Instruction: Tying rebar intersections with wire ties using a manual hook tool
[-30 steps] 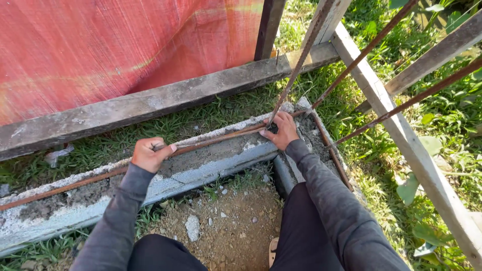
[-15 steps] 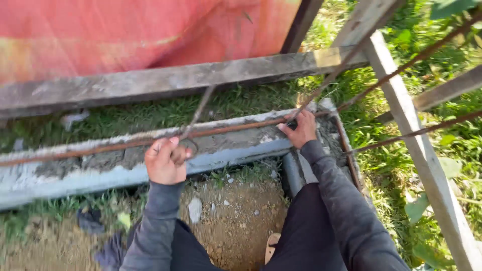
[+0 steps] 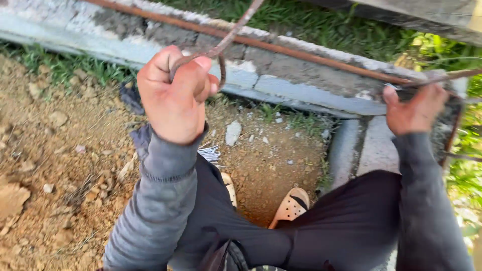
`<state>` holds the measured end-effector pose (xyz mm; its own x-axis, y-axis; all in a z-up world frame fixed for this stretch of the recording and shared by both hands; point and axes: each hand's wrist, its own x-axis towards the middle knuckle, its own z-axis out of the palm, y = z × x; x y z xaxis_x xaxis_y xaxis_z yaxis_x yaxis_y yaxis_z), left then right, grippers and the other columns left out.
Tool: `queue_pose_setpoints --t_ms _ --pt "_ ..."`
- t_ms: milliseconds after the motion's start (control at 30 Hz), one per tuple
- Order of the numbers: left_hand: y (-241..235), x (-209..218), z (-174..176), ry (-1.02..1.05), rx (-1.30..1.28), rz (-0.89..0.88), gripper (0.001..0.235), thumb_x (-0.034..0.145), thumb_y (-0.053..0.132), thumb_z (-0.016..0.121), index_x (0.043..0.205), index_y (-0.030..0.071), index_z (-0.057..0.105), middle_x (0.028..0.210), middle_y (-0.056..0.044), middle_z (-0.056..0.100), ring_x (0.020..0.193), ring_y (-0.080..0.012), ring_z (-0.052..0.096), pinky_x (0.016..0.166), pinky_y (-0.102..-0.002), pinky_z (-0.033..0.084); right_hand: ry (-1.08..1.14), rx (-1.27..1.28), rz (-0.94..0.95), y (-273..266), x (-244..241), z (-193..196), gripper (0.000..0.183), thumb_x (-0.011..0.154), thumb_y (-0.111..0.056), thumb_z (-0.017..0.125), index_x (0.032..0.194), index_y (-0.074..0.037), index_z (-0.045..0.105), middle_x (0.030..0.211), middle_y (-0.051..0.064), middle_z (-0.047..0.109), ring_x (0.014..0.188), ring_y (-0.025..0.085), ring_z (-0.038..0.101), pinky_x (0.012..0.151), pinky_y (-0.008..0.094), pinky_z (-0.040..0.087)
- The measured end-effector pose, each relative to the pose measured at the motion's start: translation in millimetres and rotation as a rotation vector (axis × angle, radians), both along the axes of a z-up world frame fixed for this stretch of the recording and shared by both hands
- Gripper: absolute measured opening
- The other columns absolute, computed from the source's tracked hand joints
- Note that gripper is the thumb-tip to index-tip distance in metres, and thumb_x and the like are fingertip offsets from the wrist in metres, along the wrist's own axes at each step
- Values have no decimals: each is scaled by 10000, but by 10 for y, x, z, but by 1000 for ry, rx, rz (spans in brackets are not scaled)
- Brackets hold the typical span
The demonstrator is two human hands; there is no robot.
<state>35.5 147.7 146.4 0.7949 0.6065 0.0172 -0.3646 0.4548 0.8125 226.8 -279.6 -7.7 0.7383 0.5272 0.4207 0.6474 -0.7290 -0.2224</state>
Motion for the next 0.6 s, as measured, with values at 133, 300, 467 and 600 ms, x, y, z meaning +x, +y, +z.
queue_pose_setpoints --t_ms 133,300,467,600 --pt "87 -347 325 58 142 21 356 960 45 592 736 158 339 606 33 374 522 -63 303 561 -251 441 142 154 36 1353 -1171 504 232 934 5 711 1117 67 582 1171 227 506 1106 396 478 981 513 412" --pt "222 -591 471 45 197 76 322 968 99 612 763 169 374 600 37 380 500 -68 325 544 -250 459 577 31 444 2932 -2387 -1010 244 944 -311 680 1066 -122 774 1139 58 733 1044 271 667 932 428 524" --pt "233 -965 687 157 263 235 252 988 71 566 797 155 426 602 33 382 486 -60 323 575 -262 542 620 -426 759 3760 -3093 -2543 955 588 -402 895 1431 -133 534 1486 215 480 1320 417 465 1113 621 284" --pt "286 -1119 683 297 320 341 249 939 123 659 797 161 458 672 -23 553 526 -79 529 466 -190 371 786 -684 597 3699 -3001 -2223 478 982 -269 500 1406 -48 484 1469 192 516 1365 370 474 1140 587 350"
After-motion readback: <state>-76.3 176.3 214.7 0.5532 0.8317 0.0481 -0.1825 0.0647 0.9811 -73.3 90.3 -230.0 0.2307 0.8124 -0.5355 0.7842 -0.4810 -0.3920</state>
